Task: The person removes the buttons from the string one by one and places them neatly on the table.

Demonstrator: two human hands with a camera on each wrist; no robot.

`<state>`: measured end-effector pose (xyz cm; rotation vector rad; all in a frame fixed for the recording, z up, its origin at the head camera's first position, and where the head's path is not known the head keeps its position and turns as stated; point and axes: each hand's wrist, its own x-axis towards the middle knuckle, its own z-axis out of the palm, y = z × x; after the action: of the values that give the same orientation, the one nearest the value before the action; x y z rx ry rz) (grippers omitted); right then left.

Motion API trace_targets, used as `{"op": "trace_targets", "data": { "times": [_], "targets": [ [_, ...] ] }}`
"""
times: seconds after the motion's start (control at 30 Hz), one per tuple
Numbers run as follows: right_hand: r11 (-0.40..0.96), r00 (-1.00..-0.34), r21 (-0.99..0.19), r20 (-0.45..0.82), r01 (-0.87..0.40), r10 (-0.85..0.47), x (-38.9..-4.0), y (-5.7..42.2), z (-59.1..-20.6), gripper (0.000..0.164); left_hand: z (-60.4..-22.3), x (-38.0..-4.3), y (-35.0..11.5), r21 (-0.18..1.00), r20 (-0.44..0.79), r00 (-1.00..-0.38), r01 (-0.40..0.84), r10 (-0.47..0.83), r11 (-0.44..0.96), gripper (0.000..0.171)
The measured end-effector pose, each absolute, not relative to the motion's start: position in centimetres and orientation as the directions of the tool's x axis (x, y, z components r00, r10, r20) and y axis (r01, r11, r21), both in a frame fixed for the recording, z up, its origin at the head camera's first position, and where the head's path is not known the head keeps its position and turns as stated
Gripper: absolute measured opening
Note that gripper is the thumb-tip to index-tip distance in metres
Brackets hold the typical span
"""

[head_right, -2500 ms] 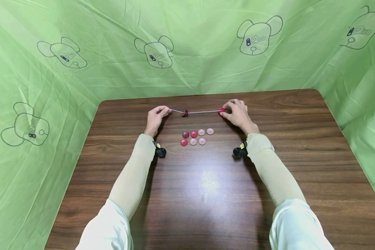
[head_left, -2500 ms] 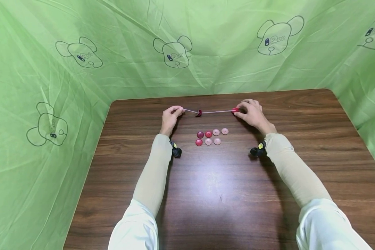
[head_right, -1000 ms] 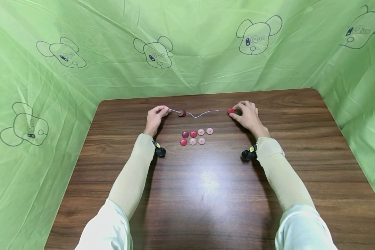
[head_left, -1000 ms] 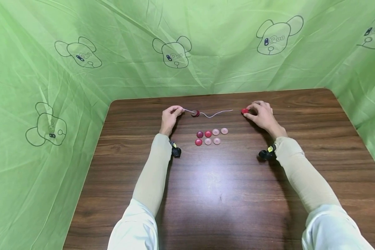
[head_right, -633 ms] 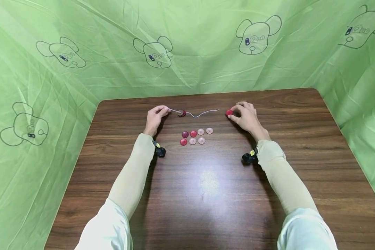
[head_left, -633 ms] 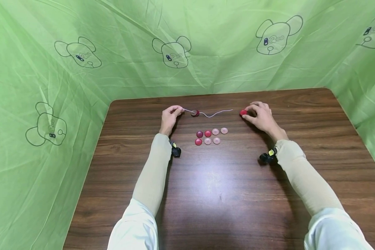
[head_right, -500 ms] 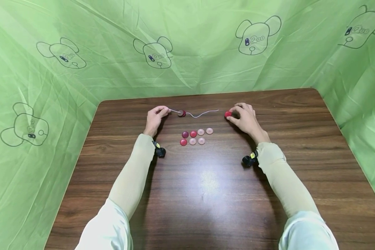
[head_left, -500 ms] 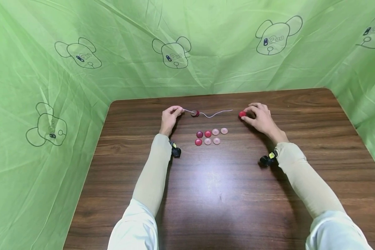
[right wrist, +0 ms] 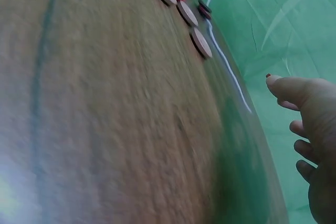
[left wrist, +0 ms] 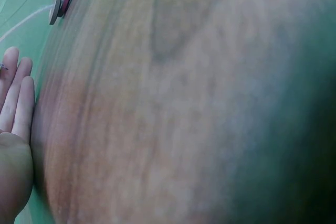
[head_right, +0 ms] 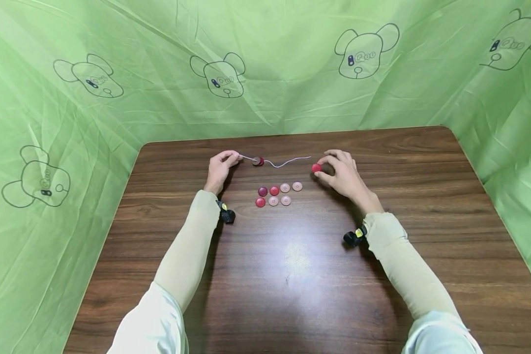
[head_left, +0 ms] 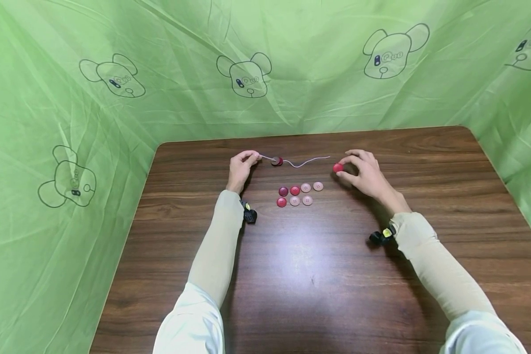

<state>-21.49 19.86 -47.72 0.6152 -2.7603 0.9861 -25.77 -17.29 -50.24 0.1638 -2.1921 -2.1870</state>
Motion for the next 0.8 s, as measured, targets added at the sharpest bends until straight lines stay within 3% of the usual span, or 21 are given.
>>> {"op": "trace_targets", "data": {
  "times": [0.27,0.8],
  "targets": [
    [0.682,-0.897,-0.586,0.234,-0.438,-0.375,-19.9,18.8,-47.8,0.029,-50.7,-25.9,-17.0,1.0,-0.017,-0.991,-0.019,-0.132,0.014,0.027],
    [0.654,-0.867,-0.589,0.188,-0.475,-0.461,-18.1,17.5,-48.8,0.027,-48.8,-25.1,-17.1,0.999,-0.05,-0.996,-0.049,-0.073,-0.016,0.031]
  ]
}}
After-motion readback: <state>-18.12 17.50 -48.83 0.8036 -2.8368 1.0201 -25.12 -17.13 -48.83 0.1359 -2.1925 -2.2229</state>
